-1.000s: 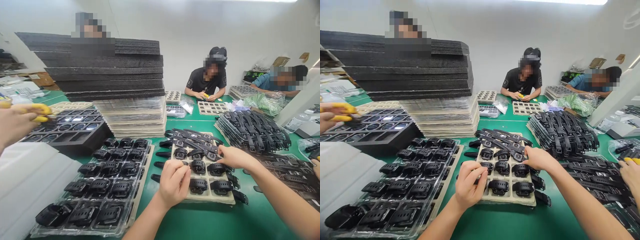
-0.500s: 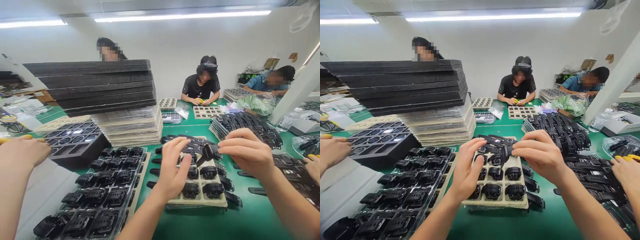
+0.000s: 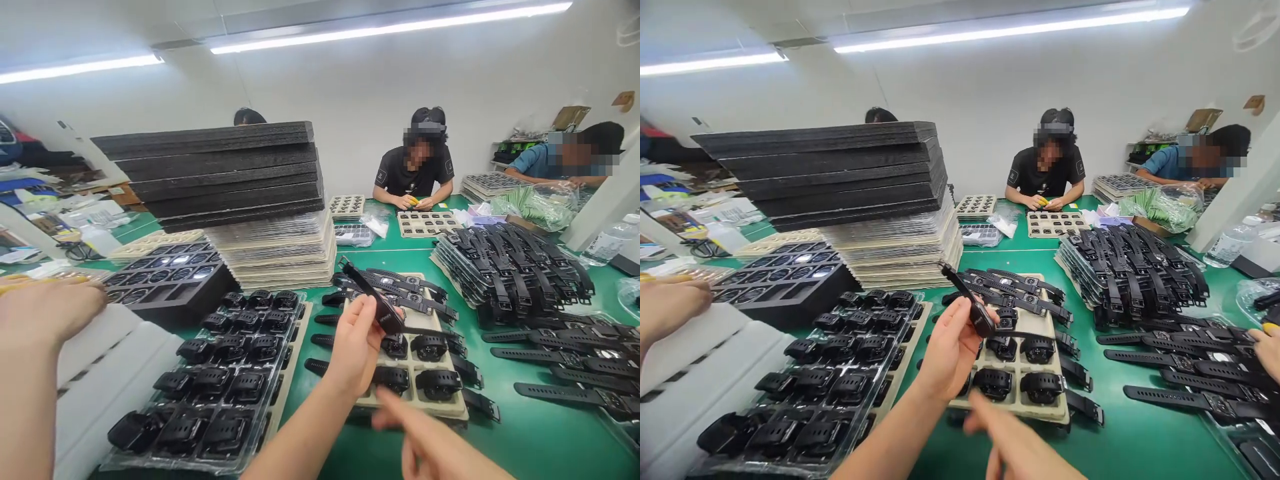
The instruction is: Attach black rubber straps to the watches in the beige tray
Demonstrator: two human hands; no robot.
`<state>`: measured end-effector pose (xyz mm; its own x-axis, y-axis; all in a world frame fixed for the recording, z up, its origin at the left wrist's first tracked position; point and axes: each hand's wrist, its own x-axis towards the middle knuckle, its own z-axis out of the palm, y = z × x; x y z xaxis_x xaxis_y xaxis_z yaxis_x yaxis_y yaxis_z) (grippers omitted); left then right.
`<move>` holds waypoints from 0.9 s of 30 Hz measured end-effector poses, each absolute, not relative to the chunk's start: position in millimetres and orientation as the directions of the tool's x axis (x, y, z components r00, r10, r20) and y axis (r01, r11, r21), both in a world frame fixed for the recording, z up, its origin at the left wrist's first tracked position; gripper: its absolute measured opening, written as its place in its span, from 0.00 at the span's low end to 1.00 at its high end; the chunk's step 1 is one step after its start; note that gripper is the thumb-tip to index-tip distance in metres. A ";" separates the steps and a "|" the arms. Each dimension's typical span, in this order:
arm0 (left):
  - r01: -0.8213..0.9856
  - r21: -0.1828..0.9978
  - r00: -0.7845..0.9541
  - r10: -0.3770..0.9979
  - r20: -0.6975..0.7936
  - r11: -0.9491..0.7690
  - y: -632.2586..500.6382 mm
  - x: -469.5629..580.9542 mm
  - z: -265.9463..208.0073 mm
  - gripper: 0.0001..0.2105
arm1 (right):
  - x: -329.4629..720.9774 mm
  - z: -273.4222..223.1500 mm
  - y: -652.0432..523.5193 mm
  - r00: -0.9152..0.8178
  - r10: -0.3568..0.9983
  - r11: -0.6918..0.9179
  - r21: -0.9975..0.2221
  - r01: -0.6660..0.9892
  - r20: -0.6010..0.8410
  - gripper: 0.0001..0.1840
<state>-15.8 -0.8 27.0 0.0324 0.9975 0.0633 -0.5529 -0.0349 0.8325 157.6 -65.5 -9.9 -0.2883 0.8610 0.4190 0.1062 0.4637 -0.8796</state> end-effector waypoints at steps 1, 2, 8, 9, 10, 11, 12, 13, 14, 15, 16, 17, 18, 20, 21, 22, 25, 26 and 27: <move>-0.565 0.825 0.086 0.996 0.029 0.025 -5.8 -16.7 24.9 0.17 | 150.4 -14.2 -65.1 -0.250 0.897 0.387 -0.920 0.052 0.364 0.30; -0.562 0.824 0.137 0.991 0.004 0.075 -11.3 -17.5 22.0 0.16 | 144.5 -16.8 -62.1 -0.175 0.943 0.279 -0.959 -0.044 0.282 0.30; -0.293 0.955 0.342 0.938 0.052 0.054 -31.3 -26.4 -3.4 0.23 | 139.8 -11.7 -27.7 -0.018 0.998 -0.061 -0.940 -0.336 -0.058 0.22; -0.226 0.974 0.362 0.930 0.056 0.030 -31.5 -28.8 -6.5 0.23 | 140.9 -10.8 -24.3 -0.039 0.999 -0.044 -0.959 -0.281 -0.034 0.23; -0.159 0.987 0.371 0.927 0.058 0.002 -31.4 -31.3 -9.1 0.21 | 141.7 -10.4 -22.0 -0.057 0.998 -0.019 -0.971 -0.237 -0.005 0.26; -0.094 0.995 0.364 0.929 0.065 -0.032 -31.3 -33.9 -11.0 0.19 | 142.3 -10.4 -20.7 -0.071 0.997 0.013 -0.980 -0.199 0.028 0.29; -0.030 0.997 0.351 0.933 0.081 -0.076 -31.2 -36.4 -12.6 0.18 | 142.5 -10.7 -20.0 -0.082 0.995 0.043 -0.986 -0.160 0.056 0.31; 0.029 0.992 0.340 0.934 0.106 -0.124 -31.4 -38.8 -14.1 0.17 | 142.5 -11.1 -19.9 -0.094 0.992 0.069 -0.992 -0.109 0.079 0.33; 0.075 0.982 0.327 0.934 0.141 -0.174 -31.9 -40.8 -15.5 0.17 | 142.2 -11.6 -20.1 -0.101 0.990 0.097 -0.994 -0.048 0.102 0.33; 0.106 0.968 0.306 0.934 0.185 -0.226 -32.7 -42.5 -17.0 0.16 | 141.5 -12.0 -20.6 -0.102 0.987 0.124 -0.992 0.016 0.122 0.34; 0.131 0.949 0.279 0.929 0.242 -0.286 -33.6 -43.7 -18.4 0.14 | 140.6 -12.3 -21.5 -0.099 0.985 0.147 -0.986 0.079 0.139 0.33; 0.162 0.918 0.256 0.914 0.316 -0.363 -34.5 -44.4 -19.7 0.13 | 139.3 -12.6 -22.8 -0.103 0.983 0.168 -0.977 0.132 0.155 0.32; 0.200 0.868 0.242 0.881 0.406 -0.455 -35.4 -44.6 -20.8 0.14 | 138.0 -12.9 -24.5 -0.115 0.978 0.192 -0.966 0.173 0.173 0.32; 0.291 0.705 0.251 0.763 0.596 -0.646 -36.5 -43.6 -21.8 0.16 | 135.3 -13.5 -29.3 -0.155 0.965 0.242 -0.946 0.216 0.212 0.29; 0.325 0.616 0.276 0.695 0.664 -0.718 -36.6 -42.7 -21.7 0.14 | 134.3 -13.8 -32.2 -0.178 0.958 0.261 -0.939 0.225 0.223 0.28; 0.347 0.542 0.299 0.638 0.709 -0.765 -36.6 -41.7 -21.2 0.11 | 133.5 -14.0 -35.1 -0.185 0.955 0.270 -0.935 0.230 0.231 0.27; 0.367 0.479 0.316 0.591 0.742 -0.797 -36.2 -38.5 -18.0 0.06 | 132.9 -14.0 -41.4 -0.094 0.971 0.234 -0.943 0.237 0.218 0.26; 0.362 0.490 0.315 0.599 0.736 -0.793 -36.1 -37.6 -16.8 0.06 | 132.9 -14.0 -42.0 -0.058 0.975 0.221 -0.945 0.240 0.213 0.26; 0.356 0.507 0.305 0.610 0.731 -0.785 -36.1 -36.7 -15.7 0.06 | 133.1 -14.0 -41.9 -0.041 0.976 0.219 -0.945 0.243 0.216 0.26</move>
